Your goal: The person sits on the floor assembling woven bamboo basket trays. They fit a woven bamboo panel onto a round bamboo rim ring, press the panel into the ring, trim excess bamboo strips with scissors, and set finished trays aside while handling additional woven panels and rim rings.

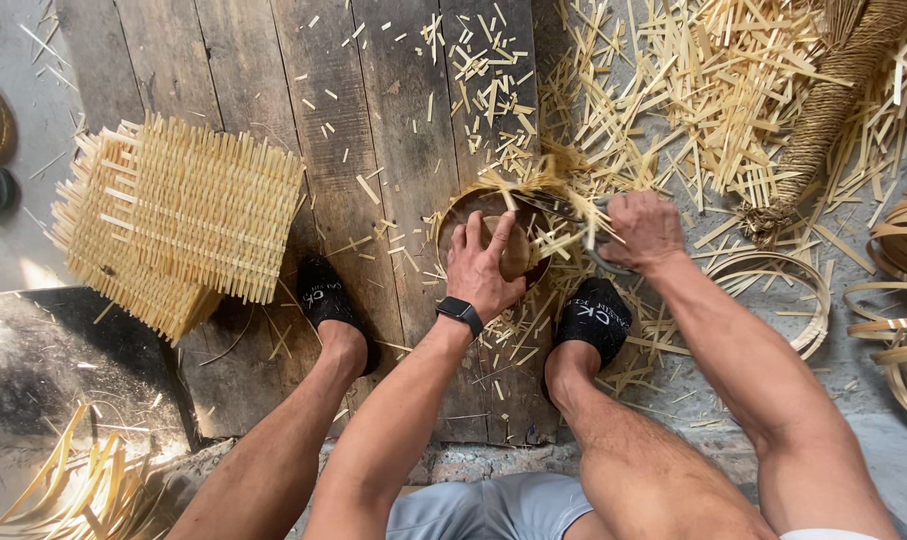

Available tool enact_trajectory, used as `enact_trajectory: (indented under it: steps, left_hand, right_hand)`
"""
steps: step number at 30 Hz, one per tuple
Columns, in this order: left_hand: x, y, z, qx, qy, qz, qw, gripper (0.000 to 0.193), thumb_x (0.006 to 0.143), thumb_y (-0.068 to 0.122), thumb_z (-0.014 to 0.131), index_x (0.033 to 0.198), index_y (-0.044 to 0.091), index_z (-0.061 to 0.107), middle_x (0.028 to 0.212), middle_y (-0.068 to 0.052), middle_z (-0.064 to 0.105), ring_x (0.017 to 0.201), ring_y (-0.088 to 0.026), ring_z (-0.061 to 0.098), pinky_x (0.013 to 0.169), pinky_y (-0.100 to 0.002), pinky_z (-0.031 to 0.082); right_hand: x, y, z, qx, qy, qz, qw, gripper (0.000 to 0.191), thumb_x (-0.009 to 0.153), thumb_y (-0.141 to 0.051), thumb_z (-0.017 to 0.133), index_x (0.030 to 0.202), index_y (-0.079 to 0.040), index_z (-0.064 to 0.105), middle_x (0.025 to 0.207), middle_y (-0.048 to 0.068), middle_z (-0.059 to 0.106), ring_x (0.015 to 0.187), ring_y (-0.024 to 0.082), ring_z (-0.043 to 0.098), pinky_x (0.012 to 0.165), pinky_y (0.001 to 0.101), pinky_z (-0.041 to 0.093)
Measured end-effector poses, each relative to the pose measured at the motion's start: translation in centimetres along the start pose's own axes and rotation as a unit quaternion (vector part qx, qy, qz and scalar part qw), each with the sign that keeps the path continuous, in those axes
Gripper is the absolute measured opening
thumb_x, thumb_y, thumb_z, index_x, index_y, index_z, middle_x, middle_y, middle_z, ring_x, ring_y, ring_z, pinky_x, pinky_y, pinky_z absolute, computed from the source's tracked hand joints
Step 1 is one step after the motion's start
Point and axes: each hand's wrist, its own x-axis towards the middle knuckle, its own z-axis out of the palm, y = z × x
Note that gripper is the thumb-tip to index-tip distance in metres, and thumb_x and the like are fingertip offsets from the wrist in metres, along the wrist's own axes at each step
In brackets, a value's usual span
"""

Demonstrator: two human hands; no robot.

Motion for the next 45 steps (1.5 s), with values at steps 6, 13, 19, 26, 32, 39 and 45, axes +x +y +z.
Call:
enact_trajectory:
  steps: [6,13,19,26,32,39,45]
  left_hand:
    - [0.4,-0.4,-1.2,0.026,-0.069,0.056,0.996,0.108,0.058,0.024,0.091,0.152,0.032,0.038,0.156,-0.020,0.031,0.142,-0.046,0.031,0.112,-0.063,0.035]
    - [0.7,-0.2,-1.9,0.105,-0.114,0.110,0.982,0.111,0.049,0.024,0.094,0.145,0.035,0.040,0.157,-0.013,0.028,0.141,-0.046,0.028,0.109,-0.066,0.031]
    - [-0.2,0.9,0.2,-0.028,0.025,-0.043,0.998,0.109,0.062,0.028,0.090,0.155,0.026,0.034,0.150,-0.024,0.032,0.134,-0.049,0.037,0.108,-0.064,0.038]
    - [0.0,-0.4,-0.2,0.002,-0.015,0.051,0.999,0.114,0.051,0.023,0.092,0.151,0.029,0.037,0.151,-0.021,0.032,0.137,-0.047,0.034,0.109,-0.063,0.037]
    - [-0.6,0.4,0.4,-0.010,0.016,-0.009,1.000,0.115,0.055,0.024,0.094,0.154,0.034,0.035,0.152,-0.024,0.030,0.136,-0.048,0.035,0.112,-0.059,0.037]
    - [-0.1,-0.3,-1.3,0.020,-0.055,0.066,0.996,0.112,0.057,0.028,0.093,0.152,0.037,0.035,0.154,-0.022,0.030,0.139,-0.049,0.033,0.114,-0.059,0.035]
    - [-0.4,-2.2,-1.4,-0.001,0.040,0.082,0.996,0.111,0.058,0.043,0.093,0.151,0.025,0.036,0.155,-0.024,0.025,0.142,-0.045,0.029,0.114,-0.063,0.029]
  right_hand:
    - [-0.5,1.1,-1.3,0.081,0.046,-0.013,0.996,0.054,0.076,-0.058,0.069,0.070,-0.008,0.051,0.064,0.004,0.045,0.055,0.013,0.041,0.043,0.0285,0.039]
    - [0.1,0.4,-0.4,0.098,-0.126,0.023,0.987,0.024,0.091,-0.035,0.058,0.086,-0.011,0.056,0.077,0.003,0.051,0.070,0.017,0.052,0.060,0.0333,0.050]
    - [-0.5,1.1,-1.3,0.073,-0.048,-0.003,0.996,0.041,0.083,-0.047,0.065,0.082,-0.007,0.059,0.074,0.007,0.053,0.067,0.018,0.053,0.057,0.0304,0.050]
    - [-0.5,0.0,-0.4,0.050,-0.046,0.002,0.998,0.024,0.090,-0.029,0.065,0.075,-0.014,0.054,0.066,0.000,0.048,0.060,0.011,0.047,0.048,0.0269,0.042]
    - [-1.2,0.7,-0.2,0.069,-0.030,0.009,0.997,0.028,0.088,-0.033,0.067,0.073,-0.014,0.052,0.066,0.000,0.048,0.057,0.011,0.045,0.044,0.0271,0.040]
    - [-0.3,-0.2,-1.4,0.081,0.050,-0.012,0.995,0.040,0.084,-0.047,0.063,0.071,-0.011,0.053,0.062,0.002,0.046,0.054,0.013,0.042,0.047,0.0290,0.040]
    - [-2.1,3.0,0.5,0.116,-0.090,0.032,0.989,0.032,0.102,-0.033,0.057,0.076,-0.016,0.052,0.061,-0.001,0.047,0.049,0.012,0.042,0.041,0.0289,0.039]
